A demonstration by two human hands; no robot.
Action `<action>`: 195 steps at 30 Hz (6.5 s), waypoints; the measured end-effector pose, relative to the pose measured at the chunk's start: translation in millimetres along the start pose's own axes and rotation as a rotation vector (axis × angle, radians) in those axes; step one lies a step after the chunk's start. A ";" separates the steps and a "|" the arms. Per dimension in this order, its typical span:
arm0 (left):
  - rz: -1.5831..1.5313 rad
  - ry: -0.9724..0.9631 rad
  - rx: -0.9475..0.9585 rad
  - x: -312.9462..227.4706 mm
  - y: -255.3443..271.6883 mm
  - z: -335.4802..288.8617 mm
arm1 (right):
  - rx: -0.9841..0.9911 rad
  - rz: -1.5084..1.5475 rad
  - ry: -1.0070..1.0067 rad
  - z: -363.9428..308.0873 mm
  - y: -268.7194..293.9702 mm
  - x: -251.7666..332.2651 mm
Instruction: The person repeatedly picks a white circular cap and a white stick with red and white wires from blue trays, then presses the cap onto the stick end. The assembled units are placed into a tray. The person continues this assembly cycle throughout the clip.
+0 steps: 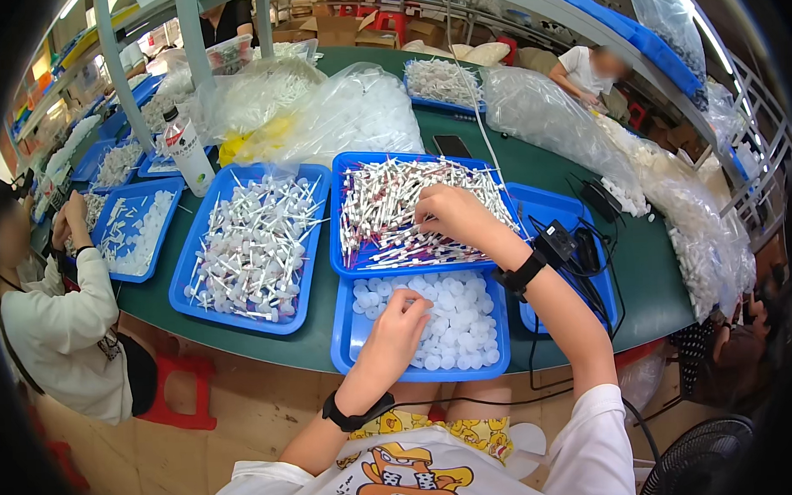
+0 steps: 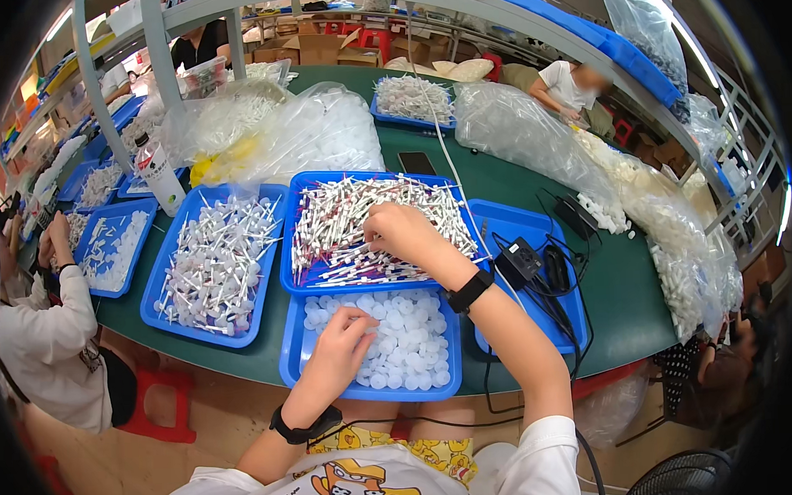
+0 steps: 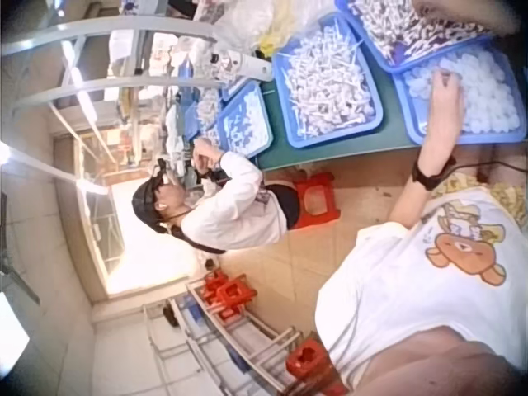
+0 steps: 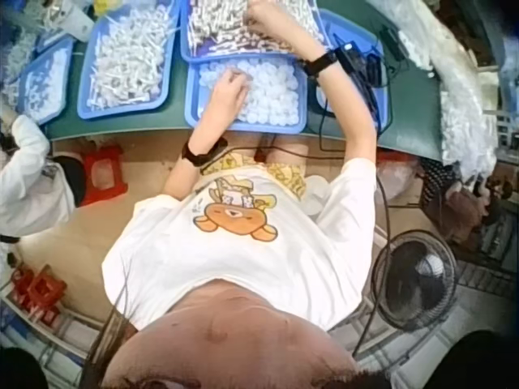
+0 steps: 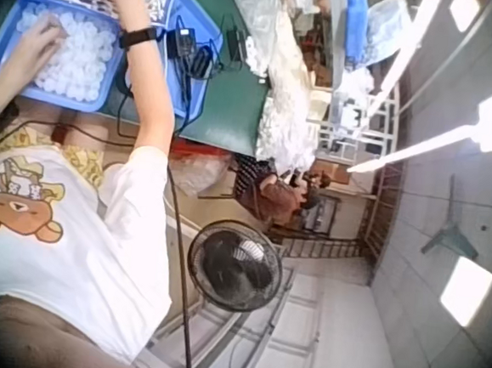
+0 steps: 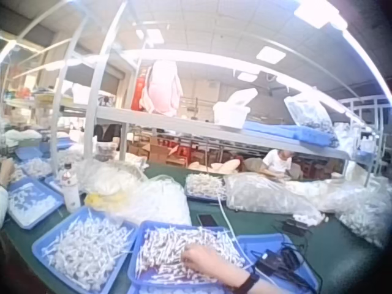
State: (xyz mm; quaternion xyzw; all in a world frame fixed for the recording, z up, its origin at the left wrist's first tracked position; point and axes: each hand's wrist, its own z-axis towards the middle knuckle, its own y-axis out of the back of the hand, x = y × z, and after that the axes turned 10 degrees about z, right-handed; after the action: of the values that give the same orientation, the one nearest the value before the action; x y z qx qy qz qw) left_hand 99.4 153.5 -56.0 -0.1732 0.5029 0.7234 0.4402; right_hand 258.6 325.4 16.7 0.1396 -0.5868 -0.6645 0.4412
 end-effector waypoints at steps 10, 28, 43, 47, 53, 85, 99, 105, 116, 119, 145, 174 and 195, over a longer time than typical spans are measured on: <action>0.123 0.014 0.024 -9.2 6.8 3.6 | -0.243 -0.056 -0.094 -40.2 47.9 44.5; -1.345 0.410 0.237 -14.1 32.0 -24.6 | -0.455 0.378 -0.337 -159.7 0.0 168.6; -1.354 0.386 0.286 -11.6 30.4 -24.6 | -0.490 0.665 -0.395 -168.9 -3.2 156.8; -1.277 0.411 0.314 -14.0 33.0 -24.0 | -0.495 0.596 -0.408 -170.0 -1.7 157.4; -1.003 0.454 0.355 -25.9 37.7 -19.0 | -0.455 0.156 -0.204 -167.2 5.3 160.5; -0.930 0.202 0.189 -32.1 25.0 -40.0 | -0.546 1.112 -0.627 -179.1 -24.0 179.1; 0.443 0.302 -0.424 31.4 142.1 -34.6 | -0.252 1.080 -0.674 -197.6 -8.6 154.3; 0.433 0.075 -0.003 8.0 128.1 -86.2 | -0.102 0.978 -0.633 -197.5 11.5 177.1; -0.466 0.509 1.263 67.1 99.2 -291.9 | 0.050 0.944 -0.419 -206.4 4.2 184.7; -0.307 0.586 1.234 73.4 108.5 -262.7 | 0.082 0.935 -0.359 -206.9 4.7 186.5; 0.644 0.063 -0.015 -6.4 230.2 -1.1 | 0.165 0.899 -0.164 -209.9 43.8 178.3; 0.625 0.252 1.064 31.6 116.9 -157.1 | -0.064 0.595 -0.558 -182.6 50.1 79.2; 0.203 0.042 0.233 -41.3 -2.4 4.5 | -0.615 0.145 -0.501 -107.5 37.3 23.7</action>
State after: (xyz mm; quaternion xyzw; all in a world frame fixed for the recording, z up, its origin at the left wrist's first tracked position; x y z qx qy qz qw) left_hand 125.0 138.6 -26.8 -0.0842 0.6076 0.6971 0.3712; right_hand 336.4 240.0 29.0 -0.2070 -0.4585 -0.7897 0.3512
